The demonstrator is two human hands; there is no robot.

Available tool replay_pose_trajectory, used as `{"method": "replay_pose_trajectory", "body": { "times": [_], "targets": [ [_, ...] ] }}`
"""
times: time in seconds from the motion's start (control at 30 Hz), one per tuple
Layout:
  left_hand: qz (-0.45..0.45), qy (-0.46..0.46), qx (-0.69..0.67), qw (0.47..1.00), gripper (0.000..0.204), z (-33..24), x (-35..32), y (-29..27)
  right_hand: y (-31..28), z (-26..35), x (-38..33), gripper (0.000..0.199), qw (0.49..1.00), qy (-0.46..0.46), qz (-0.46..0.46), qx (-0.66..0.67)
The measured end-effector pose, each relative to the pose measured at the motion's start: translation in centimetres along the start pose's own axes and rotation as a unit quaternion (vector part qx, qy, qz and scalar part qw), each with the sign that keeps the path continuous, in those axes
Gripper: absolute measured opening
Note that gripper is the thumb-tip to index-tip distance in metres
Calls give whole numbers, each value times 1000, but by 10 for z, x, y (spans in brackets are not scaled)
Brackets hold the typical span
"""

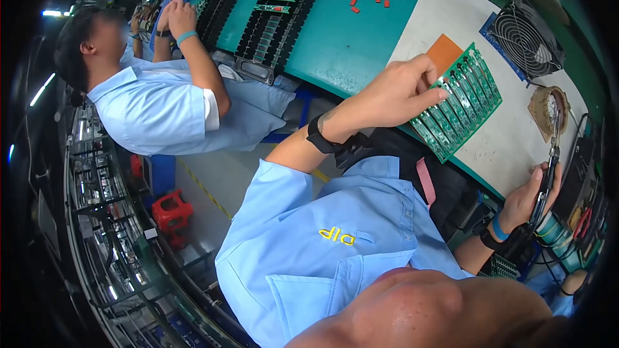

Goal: The person places a metal plate over a circuit board, solders components onto it, and then breaks the board into smaller pieces. They finish by soldering components onto the individual circuit board pieces.

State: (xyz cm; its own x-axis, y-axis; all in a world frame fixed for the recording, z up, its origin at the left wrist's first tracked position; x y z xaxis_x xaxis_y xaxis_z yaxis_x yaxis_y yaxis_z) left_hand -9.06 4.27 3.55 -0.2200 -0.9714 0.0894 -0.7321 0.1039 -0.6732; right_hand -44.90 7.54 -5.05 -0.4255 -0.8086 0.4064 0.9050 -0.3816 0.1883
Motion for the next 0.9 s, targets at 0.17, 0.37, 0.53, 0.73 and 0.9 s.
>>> {"method": "replay_pose_trajectory", "body": {
  "times": [0.17,0.37,0.53,0.73,0.9],
  "targets": [
    [94,-94,-210,969,16,10,1,1,-5,4,-2,46,1000,14,-5,-17],
    [-109,-121,-346,924,13,13,-3,-32,11,12,-6,47,1000,28,-2,-7],
    [-116,-113,-346,924,13,46,15,-53,13,17,-7,47,999,17,-18,-23],
    [-143,-105,-327,928,17,58,26,-57,18,21,-7,46,999,18,-11,-35],
    [-153,-141,-366,907,20,54,61,-61,18,26,-8,46,997,21,-8,-69]
  ]
}}
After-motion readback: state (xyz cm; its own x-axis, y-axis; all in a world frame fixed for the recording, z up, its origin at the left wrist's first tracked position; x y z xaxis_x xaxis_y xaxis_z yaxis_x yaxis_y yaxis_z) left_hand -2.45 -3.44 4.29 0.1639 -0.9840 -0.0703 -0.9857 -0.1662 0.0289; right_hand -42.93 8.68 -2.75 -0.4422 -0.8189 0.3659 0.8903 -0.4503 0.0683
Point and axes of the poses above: each hand's wrist, its own x-axis towards the middle knuckle, its own y-axis out of the palm, z = x × y, the point moved 1 cm from there along x, towards the middle knuckle, and after that the axes turned 8 degrees about x, right-handed, at the moved point
